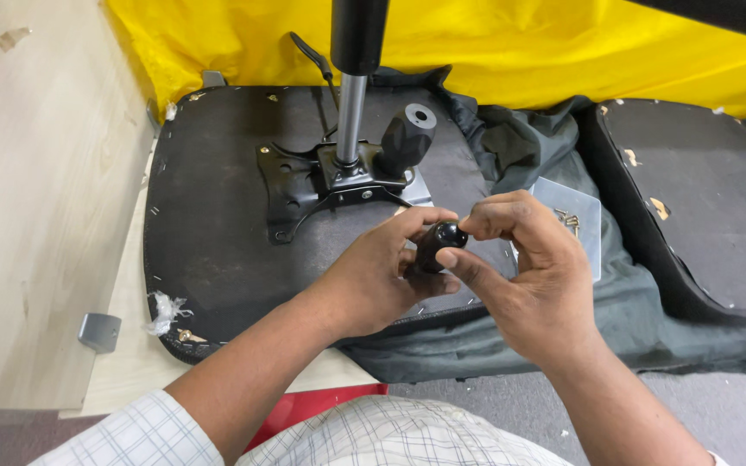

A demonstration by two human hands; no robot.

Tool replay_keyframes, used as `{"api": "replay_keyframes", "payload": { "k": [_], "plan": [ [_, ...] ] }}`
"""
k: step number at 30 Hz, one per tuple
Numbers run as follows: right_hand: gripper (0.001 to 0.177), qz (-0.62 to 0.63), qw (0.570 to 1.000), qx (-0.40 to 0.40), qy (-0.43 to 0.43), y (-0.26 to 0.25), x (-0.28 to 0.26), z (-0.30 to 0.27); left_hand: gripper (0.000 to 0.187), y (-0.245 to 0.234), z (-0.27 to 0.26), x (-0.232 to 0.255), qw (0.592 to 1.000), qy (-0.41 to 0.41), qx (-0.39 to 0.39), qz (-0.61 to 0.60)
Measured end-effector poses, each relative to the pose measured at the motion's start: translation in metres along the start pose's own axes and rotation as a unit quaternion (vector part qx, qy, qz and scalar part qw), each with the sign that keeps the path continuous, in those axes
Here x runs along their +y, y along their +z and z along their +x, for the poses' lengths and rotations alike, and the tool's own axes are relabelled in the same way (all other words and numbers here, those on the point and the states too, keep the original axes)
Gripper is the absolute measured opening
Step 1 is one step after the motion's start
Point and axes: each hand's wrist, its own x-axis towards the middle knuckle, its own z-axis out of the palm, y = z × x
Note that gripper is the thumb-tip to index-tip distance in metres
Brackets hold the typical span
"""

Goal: The person uses a screwdriver to fasten screws into the underside of an office chair seat, securing the seat to the central gas-lift column. The person repeatedly picks screws from a plastic container and tightens them into the metal bracket.

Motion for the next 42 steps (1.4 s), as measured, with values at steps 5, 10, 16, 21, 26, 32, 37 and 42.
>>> {"api": "replay_keyframes", "payload": {
  "k": [5,10,16,21,26,32,37,42],
  "plan": [
    [0.018,0.116,0.987,-0.087,-0.067,-0.020,0.006,0.015,0.067,0.007,0.004,-0.001,0.999,-0.010,0.031,0.014],
    [0.013,0.065,0.991,-0.104,-0.060,-0.024,0.016,0.022,0.054,0.027,0.005,-0.010,0.990,0.077,0.100,0.057],
    [0.022,0.052,0.989,-0.100,-0.092,-0.025,0.030,0.028,0.056,0.046,0.005,-0.015,0.967,0.086,0.213,0.111],
    [0.028,0.226,0.962,-0.139,-0.060,-0.031,0.033,0.025,0.049,0.048,-0.003,-0.018,0.964,0.078,0.237,0.088],
    [0.030,0.113,0.984,-0.101,-0.097,-0.026,0.043,0.013,0.061,0.048,-0.010,-0.017,0.950,0.139,0.229,0.158],
    [0.031,0.155,0.983,-0.051,-0.087,-0.012,0.043,0.004,0.055,0.037,-0.004,-0.020,0.967,0.106,0.183,0.142],
    [0.023,0.173,0.985,-0.006,-0.025,0.001,0.024,0.000,0.049,0.015,-0.008,-0.017,0.978,0.082,0.139,0.135],
    [0.026,0.047,0.996,0.013,-0.075,0.018,0.012,-0.001,0.054,0.006,-0.015,-0.008,0.971,0.067,0.102,0.205]
  ]
}}
